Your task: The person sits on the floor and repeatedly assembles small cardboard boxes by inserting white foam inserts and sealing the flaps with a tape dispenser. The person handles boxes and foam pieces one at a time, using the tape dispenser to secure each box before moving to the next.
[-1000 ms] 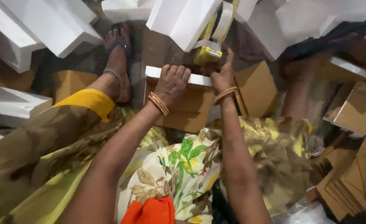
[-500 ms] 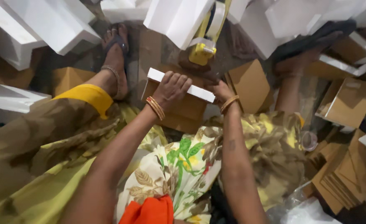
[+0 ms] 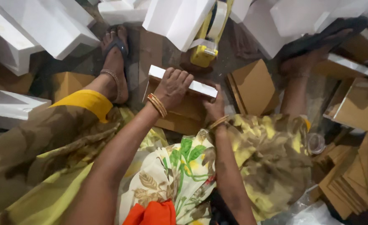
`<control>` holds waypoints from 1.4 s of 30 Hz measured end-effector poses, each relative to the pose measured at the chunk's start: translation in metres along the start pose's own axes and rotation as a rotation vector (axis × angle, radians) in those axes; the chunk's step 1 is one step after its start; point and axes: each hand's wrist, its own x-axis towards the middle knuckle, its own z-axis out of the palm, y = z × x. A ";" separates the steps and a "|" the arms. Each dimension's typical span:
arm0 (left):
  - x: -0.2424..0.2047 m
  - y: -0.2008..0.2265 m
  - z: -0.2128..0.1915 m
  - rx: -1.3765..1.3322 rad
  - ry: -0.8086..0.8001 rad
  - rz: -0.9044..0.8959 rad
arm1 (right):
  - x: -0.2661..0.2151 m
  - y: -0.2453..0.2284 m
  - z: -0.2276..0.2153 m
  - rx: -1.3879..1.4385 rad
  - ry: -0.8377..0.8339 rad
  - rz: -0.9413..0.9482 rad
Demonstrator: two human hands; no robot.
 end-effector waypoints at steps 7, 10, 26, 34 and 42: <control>0.015 -0.010 -0.020 -0.091 -0.179 -0.066 | 0.001 0.090 -0.039 -1.042 0.216 -0.433; 0.003 -0.036 -0.031 -0.142 -0.210 -0.154 | 0.002 0.070 -0.068 -0.812 0.167 -0.028; -0.005 -0.042 -0.030 -0.278 -0.155 -0.264 | 0.149 -0.081 -0.038 -0.428 -0.023 0.131; 0.005 -0.021 -0.005 -0.337 -0.121 -0.135 | 0.142 -0.088 -0.025 -0.202 -0.048 0.138; 0.017 -0.012 -0.007 -0.331 -0.148 -0.133 | 0.105 -0.106 -0.005 -0.283 0.031 -0.147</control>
